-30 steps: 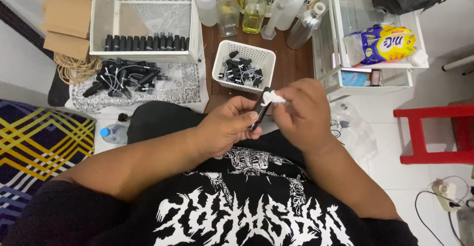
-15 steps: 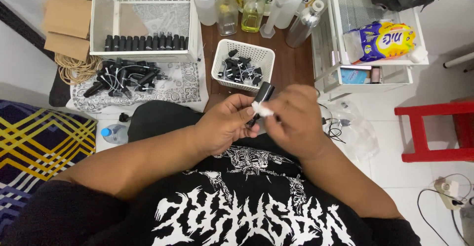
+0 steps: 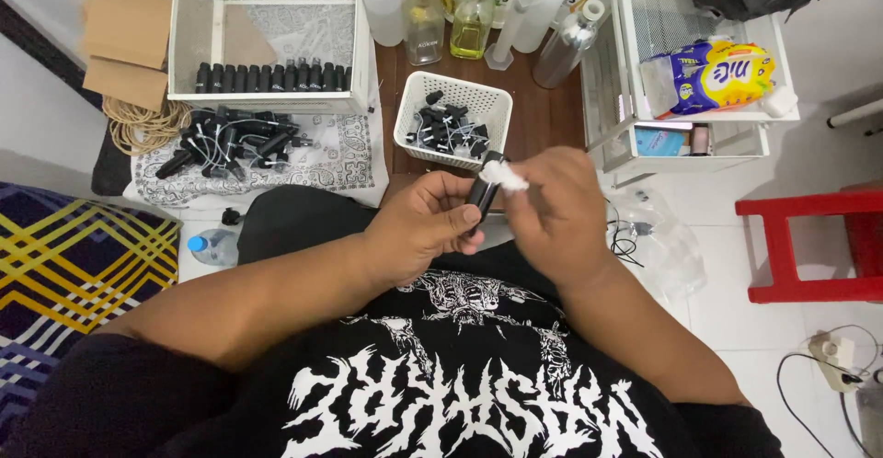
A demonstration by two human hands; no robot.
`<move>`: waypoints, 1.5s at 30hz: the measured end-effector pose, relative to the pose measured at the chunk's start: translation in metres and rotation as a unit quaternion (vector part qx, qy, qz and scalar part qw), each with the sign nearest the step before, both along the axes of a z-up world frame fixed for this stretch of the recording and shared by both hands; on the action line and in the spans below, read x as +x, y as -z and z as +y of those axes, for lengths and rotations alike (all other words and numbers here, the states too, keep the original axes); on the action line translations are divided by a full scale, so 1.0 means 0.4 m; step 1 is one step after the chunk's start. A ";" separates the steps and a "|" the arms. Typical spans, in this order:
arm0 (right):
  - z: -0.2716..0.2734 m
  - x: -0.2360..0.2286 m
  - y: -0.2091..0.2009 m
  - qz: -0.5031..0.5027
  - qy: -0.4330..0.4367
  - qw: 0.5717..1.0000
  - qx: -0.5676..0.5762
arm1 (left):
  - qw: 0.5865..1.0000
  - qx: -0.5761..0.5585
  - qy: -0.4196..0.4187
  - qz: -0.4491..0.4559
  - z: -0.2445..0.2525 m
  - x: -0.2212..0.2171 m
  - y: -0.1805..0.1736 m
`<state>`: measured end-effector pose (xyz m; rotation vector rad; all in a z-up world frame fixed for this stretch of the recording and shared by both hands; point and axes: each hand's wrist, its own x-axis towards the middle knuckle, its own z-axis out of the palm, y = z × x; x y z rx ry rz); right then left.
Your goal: Assembling spray nozzle heads by inserting plastic dip tubes into the nozzle base
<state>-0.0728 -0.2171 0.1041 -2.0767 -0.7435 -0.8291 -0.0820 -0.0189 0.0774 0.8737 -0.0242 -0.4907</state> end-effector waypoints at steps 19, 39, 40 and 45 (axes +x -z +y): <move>0.000 0.006 0.013 -0.026 -0.030 0.999 -0.005 | 1.000 0.010 0.005 -0.001 0.005 0.003 0.013; 0.012 -0.005 -0.008 -0.068 -0.045 0.996 -0.046 | 0.999 -0.023 0.029 0.032 0.003 0.015 0.053; 0.008 -0.003 -0.012 -0.067 -0.046 0.996 -0.045 | 0.999 -0.023 0.029 0.034 0.004 0.009 0.042; 0.002 -0.009 0.030 -0.050 -0.040 0.996 -0.064 | 0.998 -0.021 0.037 0.041 0.001 0.015 0.062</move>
